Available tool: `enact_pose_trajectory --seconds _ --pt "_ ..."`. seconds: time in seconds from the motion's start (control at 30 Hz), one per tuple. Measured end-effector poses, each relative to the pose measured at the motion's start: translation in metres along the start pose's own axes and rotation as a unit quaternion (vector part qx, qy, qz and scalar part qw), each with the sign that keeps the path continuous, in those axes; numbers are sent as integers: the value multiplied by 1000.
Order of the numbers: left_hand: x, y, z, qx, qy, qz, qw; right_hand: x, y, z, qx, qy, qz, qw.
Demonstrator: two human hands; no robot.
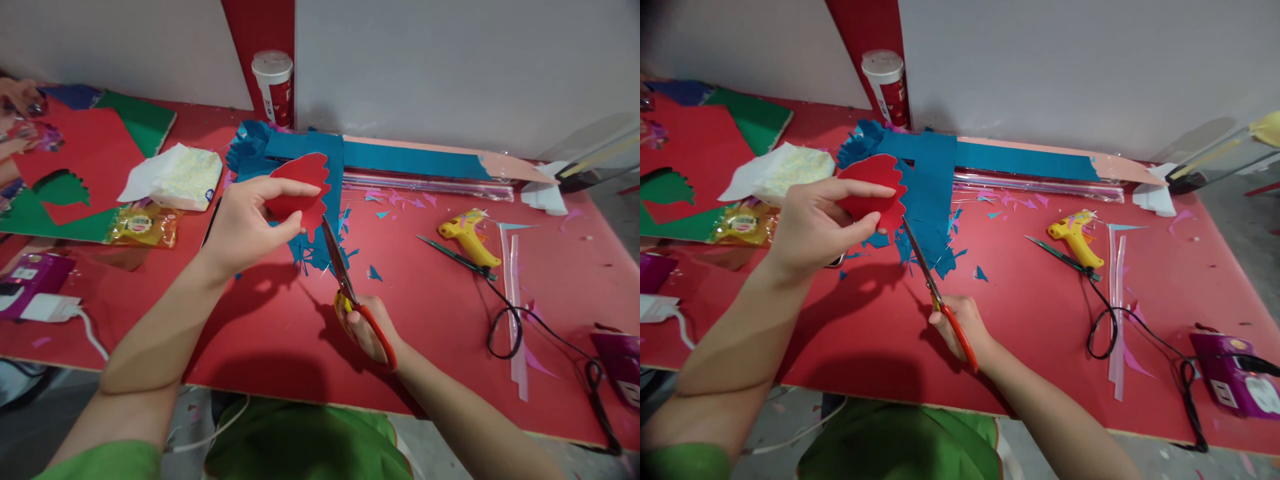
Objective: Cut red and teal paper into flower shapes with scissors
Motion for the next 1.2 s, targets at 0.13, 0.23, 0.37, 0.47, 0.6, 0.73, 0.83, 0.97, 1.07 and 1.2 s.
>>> enact_pose_trajectory --seconds 0.13,0.23,0.37,0.47,0.6,0.73,0.83,0.97,1.07,1.2 --pt "0 0 0 -2 2 -1 1000 0 0 -1 1 3 1 1000" --pt "0 0 0 3 6 -1 1000 0 0 -1 -1 0 1 1000" --pt "0 0 0 0 -1 2 1000 -1 0 -1 -3 -2 -4 1000" --pt "1 0 0 0 1 2 1000 -2 0 -1 -4 -2 -7 1000" --pt "2 0 -1 2 -5 2 1000 -3 0 0 -8 -9 -8 1000" --pt "5 0 -2 7 -1 4 1000 -4 1 -2 -4 -16 -14 1000" --pt "5 0 -2 6 2 0 1000 -4 1 -1 -6 -17 -13 1000" --pt "4 0 -2 5 4 3 1000 -3 0 -1 -2 -18 -9 1000" --pt "3 0 -2 9 12 6 1000 0 0 -2 2 -24 -4 1000" --pt "4 -1 -4 19 31 14 999 1 2 -5 20 -46 -11 999"
Point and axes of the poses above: each hand's wrist, its own y-axis away from the middle knuckle, its own z-axis out of the back of the hand, x = y × z, the point moved 10 cm from there along -y, towards the middle knuckle, and after that the axes turned 3 degrees about -y, right-handed, at the moved point
